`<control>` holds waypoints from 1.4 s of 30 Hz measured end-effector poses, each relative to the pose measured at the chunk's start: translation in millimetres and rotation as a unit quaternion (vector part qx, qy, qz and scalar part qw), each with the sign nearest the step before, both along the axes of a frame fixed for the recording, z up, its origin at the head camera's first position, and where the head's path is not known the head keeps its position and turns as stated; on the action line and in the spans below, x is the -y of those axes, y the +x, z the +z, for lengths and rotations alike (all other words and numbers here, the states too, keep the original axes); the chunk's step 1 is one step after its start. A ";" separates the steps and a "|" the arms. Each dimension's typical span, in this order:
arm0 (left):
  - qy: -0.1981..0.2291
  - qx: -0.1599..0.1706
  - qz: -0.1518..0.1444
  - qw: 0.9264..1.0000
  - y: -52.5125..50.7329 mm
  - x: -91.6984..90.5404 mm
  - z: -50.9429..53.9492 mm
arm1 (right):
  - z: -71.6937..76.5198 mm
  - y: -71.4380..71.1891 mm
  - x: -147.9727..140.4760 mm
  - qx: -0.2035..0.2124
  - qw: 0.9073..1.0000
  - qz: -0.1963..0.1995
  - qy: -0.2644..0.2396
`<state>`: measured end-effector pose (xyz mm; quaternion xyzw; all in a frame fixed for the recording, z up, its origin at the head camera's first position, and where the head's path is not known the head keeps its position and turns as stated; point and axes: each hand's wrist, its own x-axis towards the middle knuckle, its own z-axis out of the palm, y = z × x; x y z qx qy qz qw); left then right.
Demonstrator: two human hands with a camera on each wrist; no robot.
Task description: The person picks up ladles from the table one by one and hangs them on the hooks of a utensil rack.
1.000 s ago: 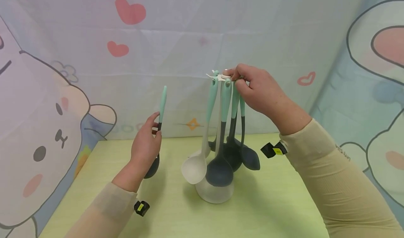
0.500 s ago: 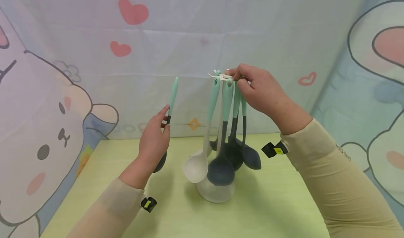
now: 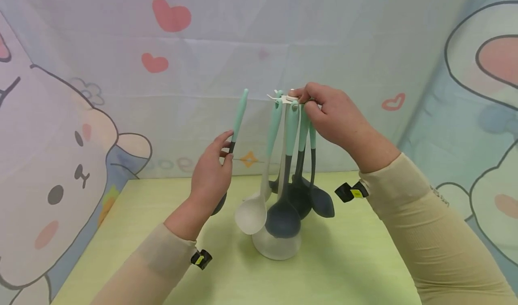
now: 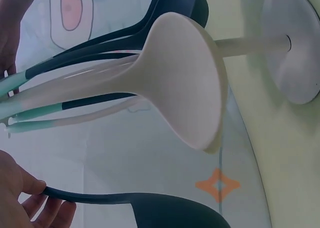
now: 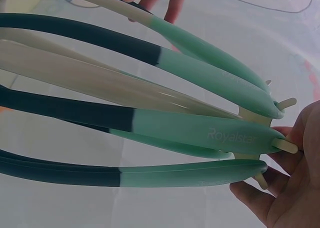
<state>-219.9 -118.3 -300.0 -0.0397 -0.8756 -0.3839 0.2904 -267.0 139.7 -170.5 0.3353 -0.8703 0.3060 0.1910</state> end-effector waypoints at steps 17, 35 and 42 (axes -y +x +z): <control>-0.027 -0.031 -0.018 0.999 7.1 -13.1 9.1 | 0.2 2.3 2.1 -0.006 1.000 0.000 0.004; -0.057 -0.030 -0.013 0.998 3.4 -19.3 13.8 | -0.8 0.1 1.3 -0.004 1.000 0.007 -0.003; -0.068 -0.030 -0.017 0.997 2.6 -20.3 12.0 | -1.2 1.8 1.3 -0.007 1.000 0.006 0.000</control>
